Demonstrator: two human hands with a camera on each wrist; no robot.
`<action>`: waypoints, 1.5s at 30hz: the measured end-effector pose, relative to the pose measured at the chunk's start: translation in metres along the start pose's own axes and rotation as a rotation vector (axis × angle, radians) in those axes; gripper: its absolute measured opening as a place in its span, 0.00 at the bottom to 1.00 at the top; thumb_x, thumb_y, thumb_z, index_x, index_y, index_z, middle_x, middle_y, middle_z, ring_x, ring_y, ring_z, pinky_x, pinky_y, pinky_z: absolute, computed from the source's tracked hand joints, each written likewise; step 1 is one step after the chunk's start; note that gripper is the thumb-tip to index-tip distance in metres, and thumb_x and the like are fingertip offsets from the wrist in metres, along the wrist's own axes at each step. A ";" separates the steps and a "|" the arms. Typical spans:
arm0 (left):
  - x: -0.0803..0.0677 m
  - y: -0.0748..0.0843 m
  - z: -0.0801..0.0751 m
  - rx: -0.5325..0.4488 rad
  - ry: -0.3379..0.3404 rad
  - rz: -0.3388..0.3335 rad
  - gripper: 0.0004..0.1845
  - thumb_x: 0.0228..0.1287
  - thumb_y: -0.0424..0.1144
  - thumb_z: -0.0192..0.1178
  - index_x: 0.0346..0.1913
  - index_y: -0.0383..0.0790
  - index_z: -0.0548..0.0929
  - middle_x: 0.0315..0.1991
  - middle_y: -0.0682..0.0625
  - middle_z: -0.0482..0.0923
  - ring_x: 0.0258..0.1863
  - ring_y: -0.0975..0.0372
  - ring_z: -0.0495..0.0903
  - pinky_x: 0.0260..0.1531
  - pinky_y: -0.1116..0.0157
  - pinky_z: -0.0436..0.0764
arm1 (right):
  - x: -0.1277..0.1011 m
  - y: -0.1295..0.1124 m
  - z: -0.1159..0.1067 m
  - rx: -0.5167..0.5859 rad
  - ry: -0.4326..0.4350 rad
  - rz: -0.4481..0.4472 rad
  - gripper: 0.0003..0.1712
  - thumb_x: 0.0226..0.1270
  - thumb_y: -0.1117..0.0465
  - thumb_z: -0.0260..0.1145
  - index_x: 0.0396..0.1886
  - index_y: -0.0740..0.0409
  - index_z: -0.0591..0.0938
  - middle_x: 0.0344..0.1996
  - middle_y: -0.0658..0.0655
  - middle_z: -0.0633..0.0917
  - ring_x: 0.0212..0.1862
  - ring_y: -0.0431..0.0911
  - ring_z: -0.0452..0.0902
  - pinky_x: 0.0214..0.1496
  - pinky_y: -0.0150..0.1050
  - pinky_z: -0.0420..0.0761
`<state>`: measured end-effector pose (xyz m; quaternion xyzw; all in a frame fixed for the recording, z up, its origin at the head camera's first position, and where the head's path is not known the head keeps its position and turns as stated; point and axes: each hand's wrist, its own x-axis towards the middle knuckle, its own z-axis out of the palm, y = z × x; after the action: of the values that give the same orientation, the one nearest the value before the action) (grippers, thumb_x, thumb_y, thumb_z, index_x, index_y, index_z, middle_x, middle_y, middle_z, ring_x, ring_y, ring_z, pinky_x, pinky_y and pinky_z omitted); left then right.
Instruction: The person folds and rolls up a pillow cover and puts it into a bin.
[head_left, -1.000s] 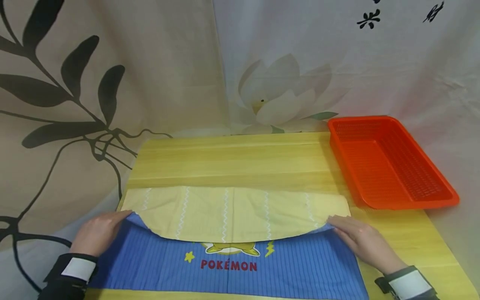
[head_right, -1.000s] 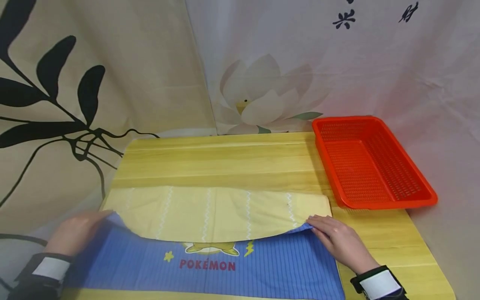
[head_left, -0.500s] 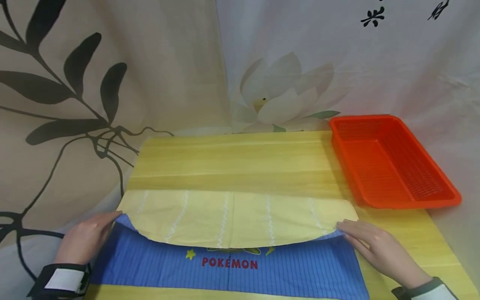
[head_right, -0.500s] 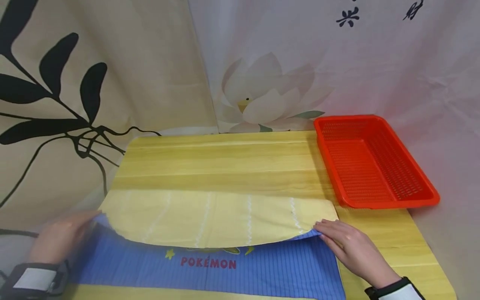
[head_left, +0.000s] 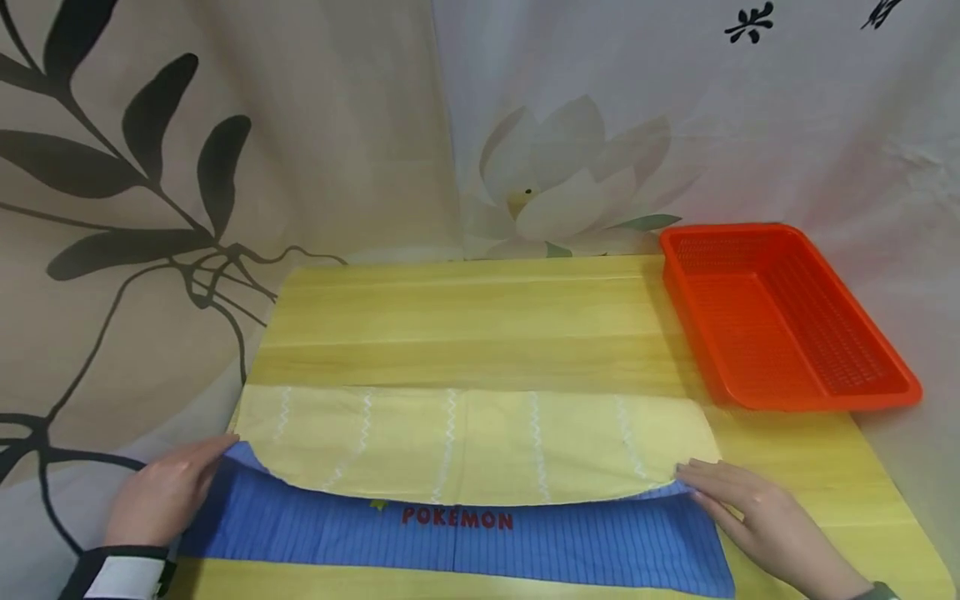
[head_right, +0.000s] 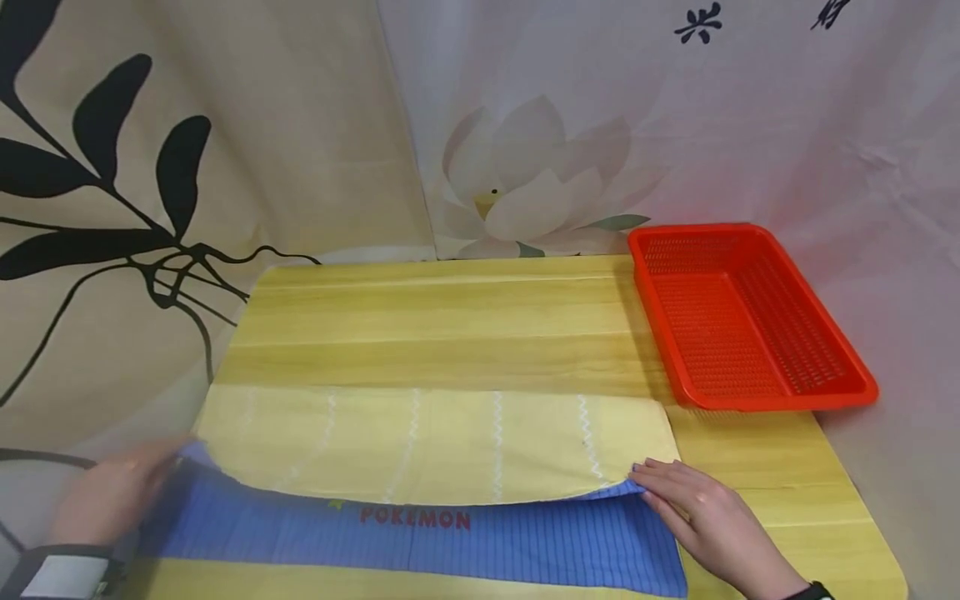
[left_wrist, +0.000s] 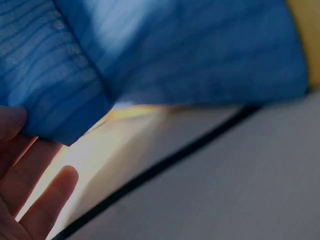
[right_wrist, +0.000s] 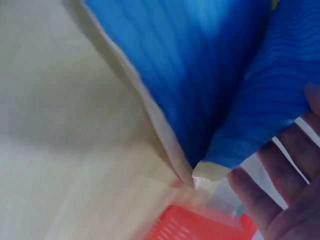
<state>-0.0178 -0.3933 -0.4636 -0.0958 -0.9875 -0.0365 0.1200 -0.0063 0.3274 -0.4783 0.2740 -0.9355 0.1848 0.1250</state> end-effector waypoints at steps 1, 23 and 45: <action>-0.002 0.000 0.003 -0.008 -0.002 0.002 0.23 0.49 0.21 0.77 0.51 0.35 0.89 0.40 0.34 0.89 0.36 0.37 0.88 0.35 0.37 0.85 | -0.002 0.000 0.003 0.003 -0.002 -0.010 0.31 0.47 0.68 0.84 0.55 0.48 0.92 0.52 0.50 0.92 0.52 0.55 0.89 0.72 0.12 0.50; -0.009 -0.010 -0.001 -0.083 0.011 -0.135 0.22 0.54 0.18 0.72 0.54 0.29 0.87 0.38 0.28 0.87 0.30 0.36 0.85 0.26 0.38 0.79 | -0.009 -0.017 -0.003 0.103 -0.073 0.069 0.28 0.58 0.65 0.82 0.58 0.41 0.91 0.56 0.44 0.90 0.57 0.47 0.87 0.69 0.12 0.55; -0.043 0.004 0.020 -0.083 -0.134 -0.279 0.18 0.56 0.19 0.70 0.52 0.24 0.87 0.36 0.27 0.86 0.27 0.38 0.84 0.24 0.41 0.79 | -0.030 -0.019 0.027 0.084 -0.113 -0.121 0.27 0.54 0.61 0.84 0.56 0.46 0.92 0.56 0.48 0.91 0.56 0.50 0.87 0.76 0.16 0.49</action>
<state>0.0198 -0.3949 -0.4931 0.0355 -0.9946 -0.0869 0.0437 0.0255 0.3155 -0.5077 0.3449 -0.9143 0.2001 0.0716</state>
